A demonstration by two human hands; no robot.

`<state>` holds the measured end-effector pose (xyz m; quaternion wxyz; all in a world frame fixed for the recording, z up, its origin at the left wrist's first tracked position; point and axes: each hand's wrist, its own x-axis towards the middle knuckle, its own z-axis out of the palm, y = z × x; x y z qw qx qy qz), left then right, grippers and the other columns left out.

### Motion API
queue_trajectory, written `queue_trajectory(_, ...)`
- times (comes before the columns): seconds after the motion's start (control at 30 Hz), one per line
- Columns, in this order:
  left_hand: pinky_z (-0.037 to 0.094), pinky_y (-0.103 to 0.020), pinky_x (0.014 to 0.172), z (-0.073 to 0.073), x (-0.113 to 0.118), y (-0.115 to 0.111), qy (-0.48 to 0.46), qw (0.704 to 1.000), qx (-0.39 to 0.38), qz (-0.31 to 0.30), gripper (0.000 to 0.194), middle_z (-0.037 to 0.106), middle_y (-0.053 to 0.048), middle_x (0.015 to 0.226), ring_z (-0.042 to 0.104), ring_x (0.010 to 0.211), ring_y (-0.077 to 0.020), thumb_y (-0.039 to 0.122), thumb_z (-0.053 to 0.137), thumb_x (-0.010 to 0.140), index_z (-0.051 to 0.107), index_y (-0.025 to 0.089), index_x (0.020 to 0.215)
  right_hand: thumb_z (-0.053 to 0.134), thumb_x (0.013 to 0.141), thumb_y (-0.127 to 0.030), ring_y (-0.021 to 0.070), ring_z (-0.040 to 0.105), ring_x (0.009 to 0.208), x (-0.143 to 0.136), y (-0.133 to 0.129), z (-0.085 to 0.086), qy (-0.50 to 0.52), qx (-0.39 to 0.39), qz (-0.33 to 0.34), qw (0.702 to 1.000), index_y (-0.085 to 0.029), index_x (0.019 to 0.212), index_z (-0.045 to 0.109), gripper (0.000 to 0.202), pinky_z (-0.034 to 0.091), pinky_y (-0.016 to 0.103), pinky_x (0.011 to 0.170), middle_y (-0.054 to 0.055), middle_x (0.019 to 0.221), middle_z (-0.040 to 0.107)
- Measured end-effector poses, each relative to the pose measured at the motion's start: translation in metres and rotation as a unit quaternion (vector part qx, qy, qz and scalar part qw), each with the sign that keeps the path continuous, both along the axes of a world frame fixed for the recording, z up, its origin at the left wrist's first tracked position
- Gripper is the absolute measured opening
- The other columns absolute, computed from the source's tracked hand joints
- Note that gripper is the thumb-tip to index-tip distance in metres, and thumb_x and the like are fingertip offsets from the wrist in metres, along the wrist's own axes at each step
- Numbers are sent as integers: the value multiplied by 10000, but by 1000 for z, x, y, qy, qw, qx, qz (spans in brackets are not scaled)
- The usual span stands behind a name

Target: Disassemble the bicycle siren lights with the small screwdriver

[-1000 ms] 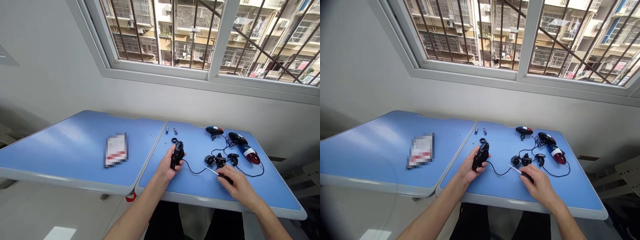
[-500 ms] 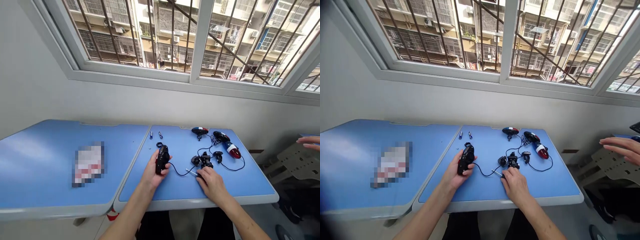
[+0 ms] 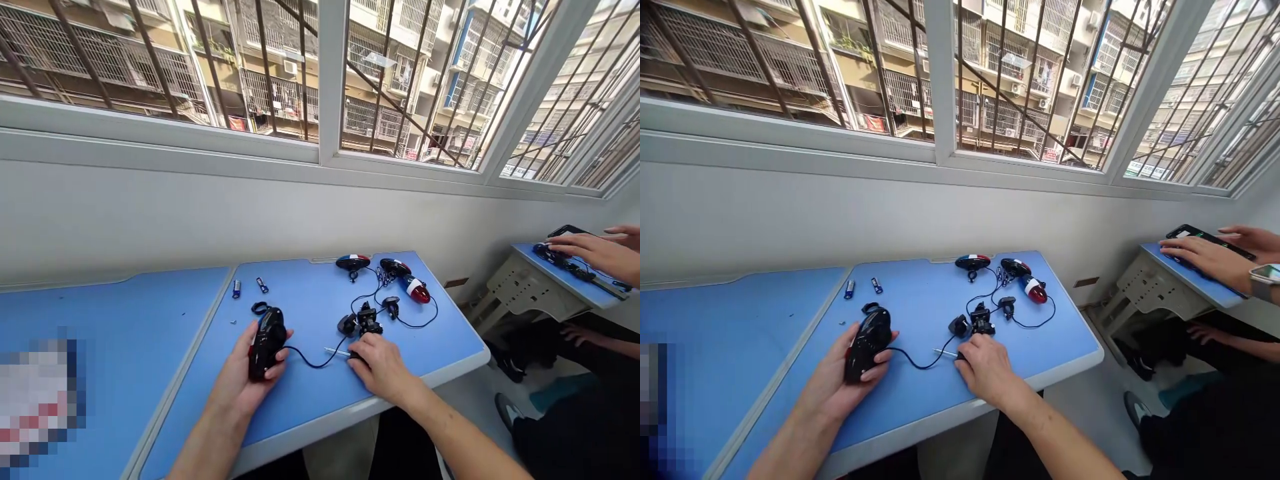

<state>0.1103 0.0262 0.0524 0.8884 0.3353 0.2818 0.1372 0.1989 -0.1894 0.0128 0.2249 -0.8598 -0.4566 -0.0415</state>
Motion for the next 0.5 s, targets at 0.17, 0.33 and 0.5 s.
queue_trajectory(0.17,382,-193,299,-1,2,-1,44,998,48,4,230,672,-117,773,547,455,-143,290,399,931,548,140,1024,537,879,-275,180,591,850,1,0,-1,4,-8,0,1000,-210,1050,629,205,443,266,683,46,934,636)
queue_trajectory(0.33,469,-203,396,-4,1,1,82,988,131,-5,249,694,-96,817,583,542,-137,294,497,909,569,129,1081,522,890,-290,174,590,866,3,0,-5,5,-6,3,1000,-218,1073,619,219,446,263,700,42,955,634)
queue_trajectory(0.5,485,-212,418,-5,4,2,120,980,160,20,147,658,-38,696,587,528,-136,230,539,881,600,117,953,528,885,-300,171,598,857,2,1,-3,1,-20,-4,1000,-222,1044,633,206,454,260,711,36,948,641)
